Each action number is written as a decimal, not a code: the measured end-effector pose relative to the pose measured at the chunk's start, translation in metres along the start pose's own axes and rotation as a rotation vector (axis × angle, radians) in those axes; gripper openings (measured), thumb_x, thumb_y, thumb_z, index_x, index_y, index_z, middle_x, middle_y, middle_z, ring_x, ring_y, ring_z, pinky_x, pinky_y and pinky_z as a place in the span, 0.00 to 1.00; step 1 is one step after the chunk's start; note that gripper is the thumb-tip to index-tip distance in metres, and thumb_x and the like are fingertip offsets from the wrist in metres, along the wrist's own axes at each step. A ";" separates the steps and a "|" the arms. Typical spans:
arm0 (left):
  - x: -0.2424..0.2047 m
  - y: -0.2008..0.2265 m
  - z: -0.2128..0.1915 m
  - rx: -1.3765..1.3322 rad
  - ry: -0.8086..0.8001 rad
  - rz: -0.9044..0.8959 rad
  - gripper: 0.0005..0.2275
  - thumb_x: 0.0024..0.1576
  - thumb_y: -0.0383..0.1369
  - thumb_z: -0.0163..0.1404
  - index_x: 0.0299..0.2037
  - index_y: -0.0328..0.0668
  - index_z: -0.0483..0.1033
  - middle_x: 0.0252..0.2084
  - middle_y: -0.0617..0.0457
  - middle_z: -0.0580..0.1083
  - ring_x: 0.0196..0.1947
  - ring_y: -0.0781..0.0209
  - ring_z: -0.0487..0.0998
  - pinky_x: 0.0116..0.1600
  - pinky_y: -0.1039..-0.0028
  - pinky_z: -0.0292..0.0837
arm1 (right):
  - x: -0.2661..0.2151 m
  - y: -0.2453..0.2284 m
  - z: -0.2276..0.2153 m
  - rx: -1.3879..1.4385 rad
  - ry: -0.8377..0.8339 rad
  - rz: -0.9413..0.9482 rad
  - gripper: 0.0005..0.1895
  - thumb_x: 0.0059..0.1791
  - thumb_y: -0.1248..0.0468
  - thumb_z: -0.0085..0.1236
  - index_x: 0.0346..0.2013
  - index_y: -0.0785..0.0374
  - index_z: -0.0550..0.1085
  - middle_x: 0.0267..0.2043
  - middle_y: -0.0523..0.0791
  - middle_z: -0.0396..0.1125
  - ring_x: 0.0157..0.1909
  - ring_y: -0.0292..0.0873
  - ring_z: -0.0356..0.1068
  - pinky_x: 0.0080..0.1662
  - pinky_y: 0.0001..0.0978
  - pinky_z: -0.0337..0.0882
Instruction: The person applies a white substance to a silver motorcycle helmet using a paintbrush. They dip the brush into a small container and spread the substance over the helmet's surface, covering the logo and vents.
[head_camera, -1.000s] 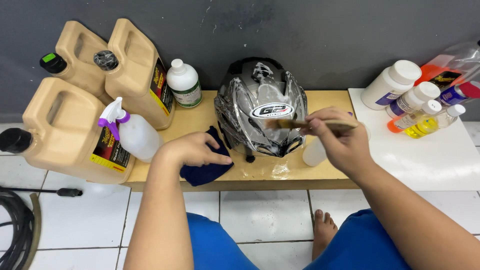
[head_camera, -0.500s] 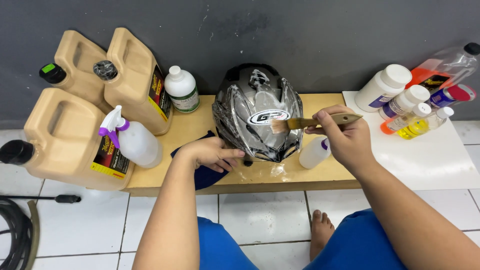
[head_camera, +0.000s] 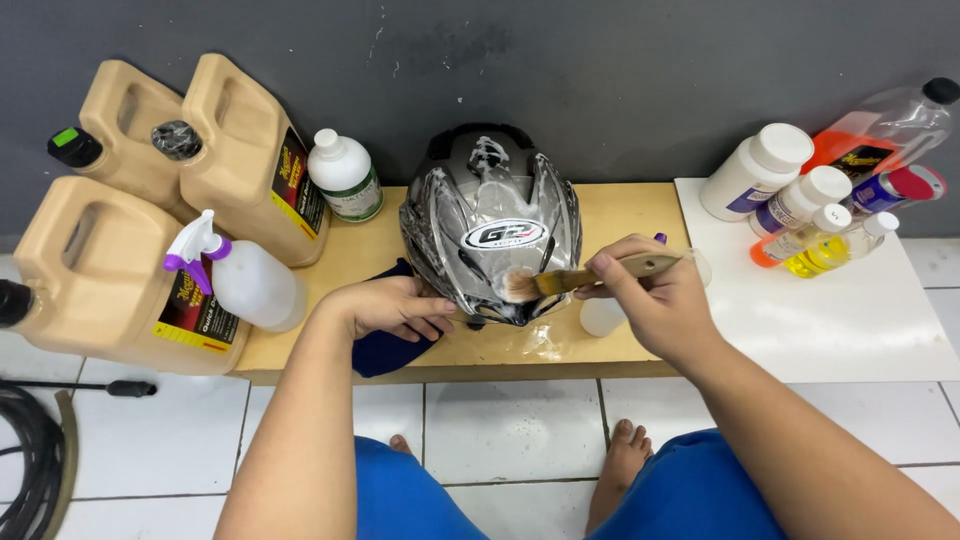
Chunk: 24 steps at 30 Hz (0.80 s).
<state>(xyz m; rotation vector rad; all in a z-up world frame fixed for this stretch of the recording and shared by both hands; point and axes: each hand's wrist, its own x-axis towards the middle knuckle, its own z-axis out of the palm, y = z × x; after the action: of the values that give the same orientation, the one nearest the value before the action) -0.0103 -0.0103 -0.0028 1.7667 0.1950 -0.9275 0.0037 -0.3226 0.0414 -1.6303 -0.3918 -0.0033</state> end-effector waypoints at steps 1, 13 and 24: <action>0.000 0.000 0.001 0.001 0.001 -0.001 0.33 0.54 0.52 0.56 0.62 0.30 0.71 0.54 0.36 0.78 0.54 0.47 0.79 0.58 0.61 0.75 | 0.000 0.001 0.002 0.002 0.000 0.000 0.08 0.53 0.71 0.54 0.33 0.75 0.75 0.31 0.56 0.69 0.36 0.51 0.77 0.41 0.47 0.82; -0.005 -0.018 0.027 -0.306 0.191 0.144 0.36 0.53 0.47 0.58 0.64 0.24 0.63 0.56 0.33 0.74 0.55 0.44 0.77 0.61 0.55 0.70 | 0.005 -0.004 -0.002 -0.006 -0.088 -0.022 0.09 0.53 0.70 0.54 0.33 0.75 0.76 0.32 0.55 0.71 0.37 0.51 0.77 0.41 0.47 0.81; -0.012 -0.008 0.019 -0.204 0.116 0.101 0.36 0.54 0.48 0.58 0.64 0.23 0.64 0.58 0.33 0.74 0.57 0.43 0.76 0.62 0.55 0.69 | -0.012 -0.001 0.002 -0.009 -0.017 0.021 0.08 0.54 0.70 0.53 0.34 0.75 0.76 0.33 0.55 0.70 0.38 0.50 0.77 0.42 0.47 0.81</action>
<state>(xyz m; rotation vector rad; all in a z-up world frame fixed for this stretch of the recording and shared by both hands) -0.0324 -0.0194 -0.0028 1.6260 0.2632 -0.7075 -0.0080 -0.3241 0.0389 -1.6444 -0.3881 0.0253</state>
